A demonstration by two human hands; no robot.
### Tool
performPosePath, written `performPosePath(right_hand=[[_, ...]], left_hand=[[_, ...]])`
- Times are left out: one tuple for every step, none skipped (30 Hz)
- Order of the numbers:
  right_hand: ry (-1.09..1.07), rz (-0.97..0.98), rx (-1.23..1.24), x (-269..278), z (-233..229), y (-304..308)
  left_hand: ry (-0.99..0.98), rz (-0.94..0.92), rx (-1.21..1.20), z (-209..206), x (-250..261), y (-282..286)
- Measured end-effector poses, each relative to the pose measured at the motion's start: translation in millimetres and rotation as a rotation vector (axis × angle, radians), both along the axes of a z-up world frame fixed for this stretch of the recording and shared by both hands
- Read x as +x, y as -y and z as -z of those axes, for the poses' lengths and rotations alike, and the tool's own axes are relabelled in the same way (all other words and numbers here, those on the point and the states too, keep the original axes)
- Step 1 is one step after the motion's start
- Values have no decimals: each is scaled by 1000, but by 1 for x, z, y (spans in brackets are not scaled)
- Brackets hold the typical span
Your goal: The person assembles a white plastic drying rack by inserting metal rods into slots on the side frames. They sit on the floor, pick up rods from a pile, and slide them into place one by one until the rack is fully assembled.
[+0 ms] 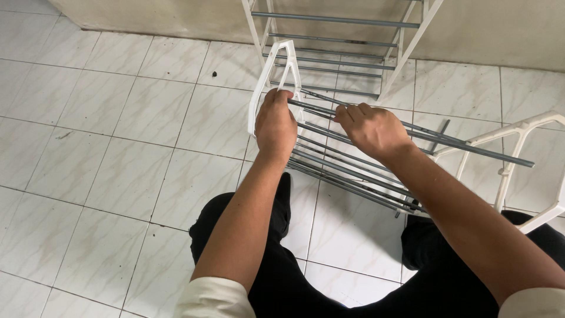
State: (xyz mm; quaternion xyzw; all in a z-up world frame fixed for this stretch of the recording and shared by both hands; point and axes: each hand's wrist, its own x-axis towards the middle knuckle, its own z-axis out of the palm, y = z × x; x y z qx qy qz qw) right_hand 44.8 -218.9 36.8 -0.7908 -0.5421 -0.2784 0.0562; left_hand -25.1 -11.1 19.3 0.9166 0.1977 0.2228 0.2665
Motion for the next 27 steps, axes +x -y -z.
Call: performPosePath(right_hand=[[-102,5,13,1,0,-1],[-205,10,28,2,0,-2],[-320,72,-48,3,-2,-4],[-433,135,-123,5,-4,-6],[-545,199,-197,6,-6,-8],[-587,171,-133,6,-8,-9],[-627,143,-68,6,-10,-9],[-668,116,-4,6,-11,-8],[-629,120,-20,6,-12,-8],[-589,126,-34,6,-13,-8],[-550,131,-49,5,-13,-7],[-510,135,-44,5,-12,-6],[-470,138,-40,5,-11,-5],[-427,143,-35,6,-11,-3],[-360,133,-31,7,-10,-3],[-297,125,-29,7,-10,-1],[-233,118,-27,7,-9,0],[-213,118,-6,7,-9,2],[-192,119,13,7,-8,4],[-170,121,33,7,-8,7],[-136,113,51,8,-9,10],[-105,103,67,8,-9,14],[-73,94,83,8,-9,19],[-71,128,109,8,-9,24],[-69,162,135,7,-9,30],[-65,196,162,7,-9,37],[-64,248,157,7,-9,45]], left_hand=[[-5,-3,19,1,1,1],[-10,-5,39,3,1,2],[-15,-8,58,3,1,2],[-40,-12,70,3,1,3],[-65,-17,81,2,1,3],[-91,-20,91,1,1,4],[-113,-19,95,0,1,4],[-136,-17,97,-1,1,5],[-159,-15,99,-3,1,6],[-211,-5,133,-4,2,7],[-263,5,167,-6,3,8],[-315,15,201,-7,4,9],[-144,0,392,-7,4,11],[34,-17,580,-8,5,13],[217,-38,763,-7,6,15],[182,119,754,-7,7,16],[146,275,741,-5,8,16],[110,435,724,-4,9,16],[25,454,682,-2,11,17],[-57,474,641,0,15,17],[-140,494,599,2,19,17],[-85,474,601,4,21,16],[-31,454,601,6,22,15],[27,432,605,8,24,12],[28,410,616,9,24,11],[31,387,628,10,25,9],[34,363,639,10,26,8]])
